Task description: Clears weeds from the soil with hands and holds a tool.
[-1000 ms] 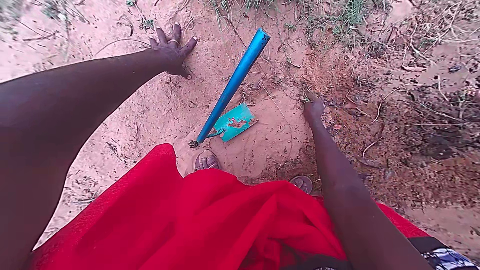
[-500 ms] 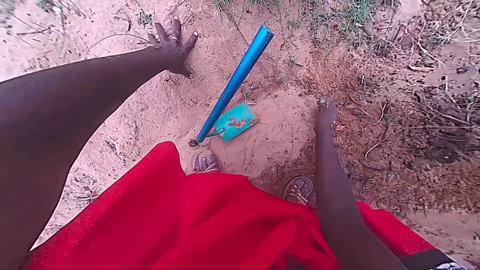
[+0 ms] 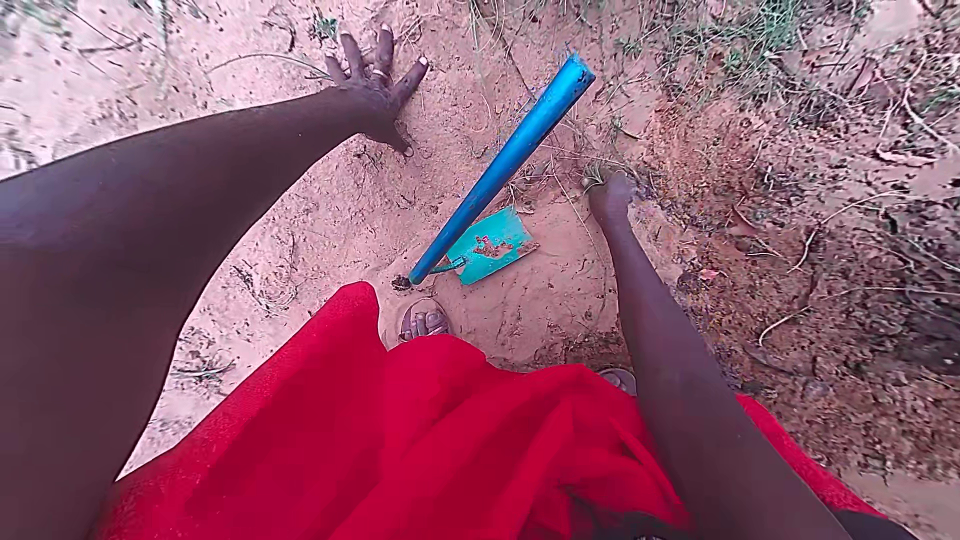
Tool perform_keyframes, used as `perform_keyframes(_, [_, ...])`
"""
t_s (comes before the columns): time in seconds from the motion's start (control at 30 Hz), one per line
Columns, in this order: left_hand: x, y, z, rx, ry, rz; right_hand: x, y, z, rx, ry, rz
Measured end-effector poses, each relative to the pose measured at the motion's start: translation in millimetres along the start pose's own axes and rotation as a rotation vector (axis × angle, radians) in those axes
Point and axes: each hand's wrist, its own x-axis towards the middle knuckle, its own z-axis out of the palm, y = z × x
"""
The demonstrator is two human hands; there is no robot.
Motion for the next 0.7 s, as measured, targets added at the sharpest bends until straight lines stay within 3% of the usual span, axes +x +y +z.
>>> perform_keyframes(0.13, [1, -3, 0, -0.012, 0.001, 0.003, 3, 8, 12, 0.131, 0.099, 0.018])
perform_keyframes(0.3, [3, -1, 1, -0.006, 0.004, 0.003, 9, 4, -5, 0.071, 0.002, 0.049])
perform_keyframes(0.5, [2, 0, 0, 0.008, 0.008, 0.001, -40, 26, 15, 0.294, 0.217, 0.096])
perform_keyframes(0.57, [-1, 4, -2, 0.020, -0.003, -0.010, -47, 35, 21, 0.268, 0.169, 0.014])
perform_keyframes(0.7, [1, 3, -1, 0.004, 0.016, -0.016, -39, 10, 7, -0.002, -0.008, -0.037])
